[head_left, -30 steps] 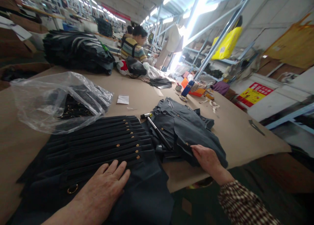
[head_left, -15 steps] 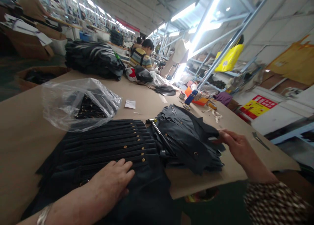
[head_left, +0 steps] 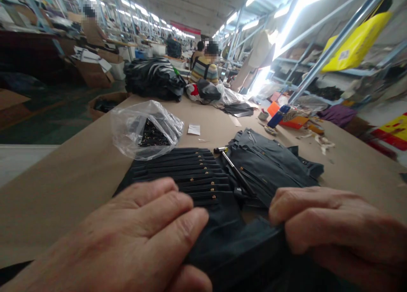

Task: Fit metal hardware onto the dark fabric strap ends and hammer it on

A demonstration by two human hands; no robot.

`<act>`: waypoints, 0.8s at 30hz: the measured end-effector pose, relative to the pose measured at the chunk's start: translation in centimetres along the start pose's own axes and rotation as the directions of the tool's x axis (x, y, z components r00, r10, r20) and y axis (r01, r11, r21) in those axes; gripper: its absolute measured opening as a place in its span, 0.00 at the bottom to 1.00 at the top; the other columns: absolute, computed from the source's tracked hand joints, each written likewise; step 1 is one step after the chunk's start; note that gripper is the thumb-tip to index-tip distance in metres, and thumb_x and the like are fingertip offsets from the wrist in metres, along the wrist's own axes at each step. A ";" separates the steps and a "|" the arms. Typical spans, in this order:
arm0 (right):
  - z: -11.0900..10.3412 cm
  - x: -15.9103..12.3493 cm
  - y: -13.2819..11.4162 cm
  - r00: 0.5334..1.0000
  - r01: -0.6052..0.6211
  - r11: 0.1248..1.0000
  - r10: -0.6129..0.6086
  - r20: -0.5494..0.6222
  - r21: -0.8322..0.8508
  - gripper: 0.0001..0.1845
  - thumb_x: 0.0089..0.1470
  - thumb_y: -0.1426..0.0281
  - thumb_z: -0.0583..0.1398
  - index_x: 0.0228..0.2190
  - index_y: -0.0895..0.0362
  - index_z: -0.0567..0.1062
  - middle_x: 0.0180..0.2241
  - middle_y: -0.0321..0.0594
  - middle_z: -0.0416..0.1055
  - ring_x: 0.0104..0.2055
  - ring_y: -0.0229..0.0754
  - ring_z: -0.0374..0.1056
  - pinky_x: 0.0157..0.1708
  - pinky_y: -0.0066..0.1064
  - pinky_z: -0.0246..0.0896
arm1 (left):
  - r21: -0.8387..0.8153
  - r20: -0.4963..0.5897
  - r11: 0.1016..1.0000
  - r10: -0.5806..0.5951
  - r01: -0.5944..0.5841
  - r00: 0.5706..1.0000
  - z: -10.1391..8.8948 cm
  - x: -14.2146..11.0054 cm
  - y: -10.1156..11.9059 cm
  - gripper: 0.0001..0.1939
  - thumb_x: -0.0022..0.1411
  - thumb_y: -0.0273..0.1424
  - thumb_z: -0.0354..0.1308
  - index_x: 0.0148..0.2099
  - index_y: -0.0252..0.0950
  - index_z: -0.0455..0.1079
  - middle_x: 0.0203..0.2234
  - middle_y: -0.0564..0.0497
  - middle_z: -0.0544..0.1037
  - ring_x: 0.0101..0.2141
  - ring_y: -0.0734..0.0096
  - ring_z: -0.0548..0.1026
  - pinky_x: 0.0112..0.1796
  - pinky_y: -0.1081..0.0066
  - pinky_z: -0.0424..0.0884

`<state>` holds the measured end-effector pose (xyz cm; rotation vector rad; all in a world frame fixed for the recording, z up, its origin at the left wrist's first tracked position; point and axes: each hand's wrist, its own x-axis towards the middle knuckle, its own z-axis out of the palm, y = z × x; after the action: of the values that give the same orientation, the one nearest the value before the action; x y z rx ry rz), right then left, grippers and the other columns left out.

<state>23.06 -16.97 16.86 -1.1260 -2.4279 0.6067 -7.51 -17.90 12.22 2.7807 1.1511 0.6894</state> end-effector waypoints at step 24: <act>15.2 1.1 12.2 0.926 -0.371 0.924 0.362 0.107 0.086 0.06 0.54 0.70 0.58 0.33 0.55 0.76 0.33 0.36 0.76 0.36 0.40 0.70 0.38 0.29 0.61 | 0.076 0.576 0.878 -0.426 0.473 0.697 10.1 0.7 -5.2 0.13 0.64 0.36 0.46 0.32 0.38 0.69 0.29 0.49 0.78 0.31 0.64 0.76 0.33 0.69 0.68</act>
<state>22.06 -12.29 -2.07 -1.5537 -2.2365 0.9061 -6.26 -12.50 2.31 2.2159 1.5043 -0.1634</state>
